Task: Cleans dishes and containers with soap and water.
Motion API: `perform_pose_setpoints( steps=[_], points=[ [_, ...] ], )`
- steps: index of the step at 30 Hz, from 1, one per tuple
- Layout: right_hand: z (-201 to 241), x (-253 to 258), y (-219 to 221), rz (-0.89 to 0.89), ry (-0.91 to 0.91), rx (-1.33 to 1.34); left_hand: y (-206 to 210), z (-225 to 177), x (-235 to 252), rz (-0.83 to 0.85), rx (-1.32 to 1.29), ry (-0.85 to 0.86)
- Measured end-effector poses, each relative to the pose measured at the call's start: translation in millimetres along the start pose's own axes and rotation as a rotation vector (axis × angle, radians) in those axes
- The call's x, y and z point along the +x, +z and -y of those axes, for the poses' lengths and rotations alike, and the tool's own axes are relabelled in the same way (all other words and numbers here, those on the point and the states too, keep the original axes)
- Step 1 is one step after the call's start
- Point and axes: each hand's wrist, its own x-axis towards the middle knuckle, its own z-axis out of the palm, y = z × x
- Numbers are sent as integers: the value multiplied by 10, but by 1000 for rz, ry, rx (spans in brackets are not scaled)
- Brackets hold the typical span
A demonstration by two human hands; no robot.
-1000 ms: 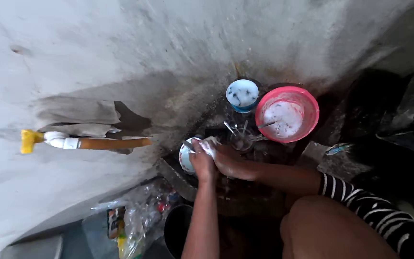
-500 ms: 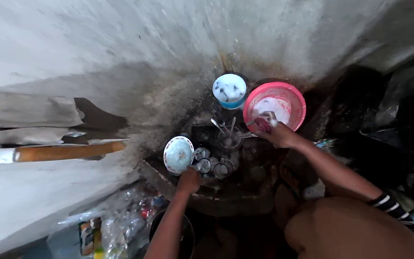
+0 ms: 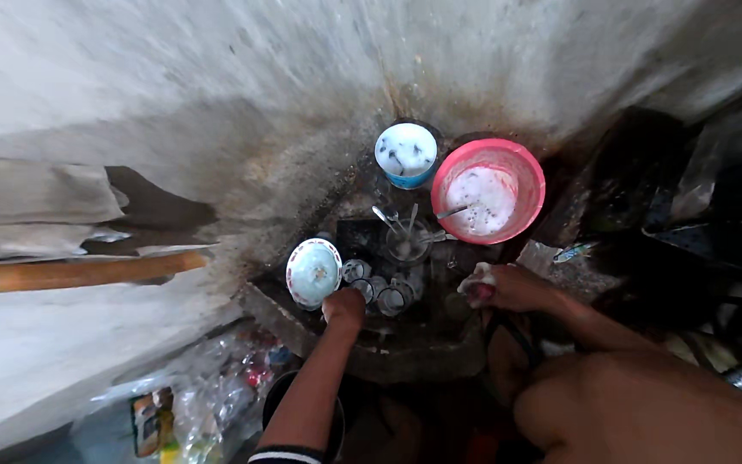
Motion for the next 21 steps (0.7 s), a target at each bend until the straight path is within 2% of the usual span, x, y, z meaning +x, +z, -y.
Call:
perform_pose_setpoints(
  steps=[5, 7, 9, 11, 14, 16, 19, 21],
  points=[
    [171, 43, 167, -162, -10, 108, -28, 55, -40, -29, -46, 15],
    [257, -40, 31, -283, -28, 101, -68, 86, -195, -124, -134, 62],
    [391, -78, -129, -439, -124, 115, -36, 95, -423, -317, -324, 132],
    [572, -37, -268, -550, -253, 133, 33, 17, -608, -509, -517, 287],
    [932, 138, -292, -658, -483, 114, 123, -203, -790, -660, -887, 603],
    [1203, 278, -223, -703, -634, 92, 176, -228, -899, -777, -1031, 691],
    [1476, 373, -175, -652, -738, 115, 405, 97, -969, -995, -1068, 605],
    [1455, 369, -191, -613, -663, 115, 637, 597, -1005, -990, -1060, 439]
  ],
)
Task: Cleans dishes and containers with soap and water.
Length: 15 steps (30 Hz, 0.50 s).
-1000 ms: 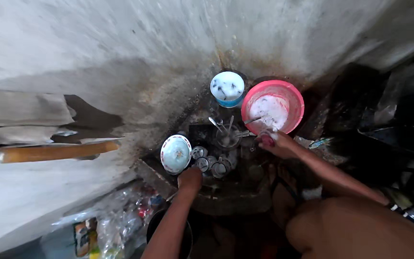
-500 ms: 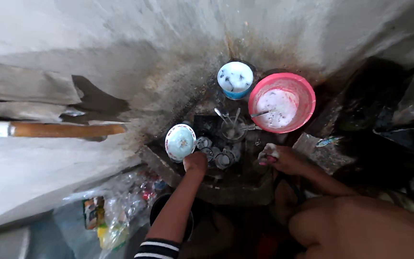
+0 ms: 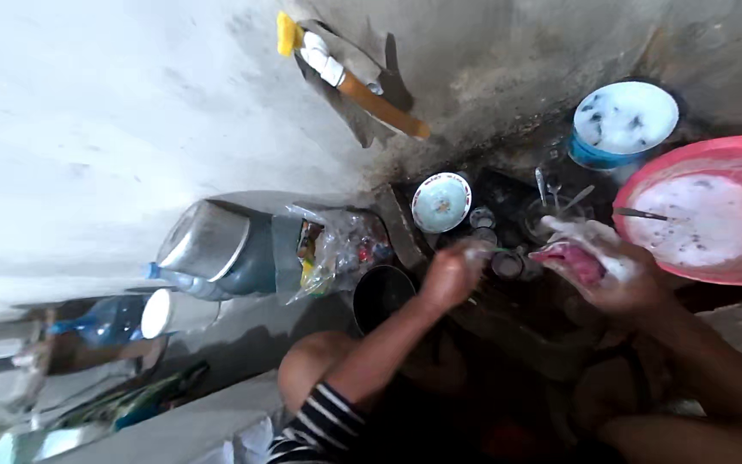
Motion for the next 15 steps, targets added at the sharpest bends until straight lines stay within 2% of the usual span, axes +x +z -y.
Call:
perform_pose_setpoints(
  steps=[2, 4, 6, 8, 10, 12, 15],
  points=[
    [-114, -89, -55, -43, 95, 5, -626, 424, -141, -94, 93, -140],
    [-237, -257, -130, -75, 193, 17, -1318, 933, -332, -280, 189, -339],
    [-329, -460, -210, -68, 271, 5, -1942, 1468, -554, -495, 248, -447],
    [-389, -655, -279, -43, 354, 2, -2374, 1894, -773, -694, 275, -495],
    [-381, -781, -346, -11, 400, -50, -2552, 2204, -924, -802, 266, -600],
    [-394, -855, -357, 38, 428, -112, -2586, 2635, -1098, -781, 210, -711],
    [-375, -855, -374, 123, 495, -147, -2489, 3270, -1326, -518, -96, -881]
  ],
)
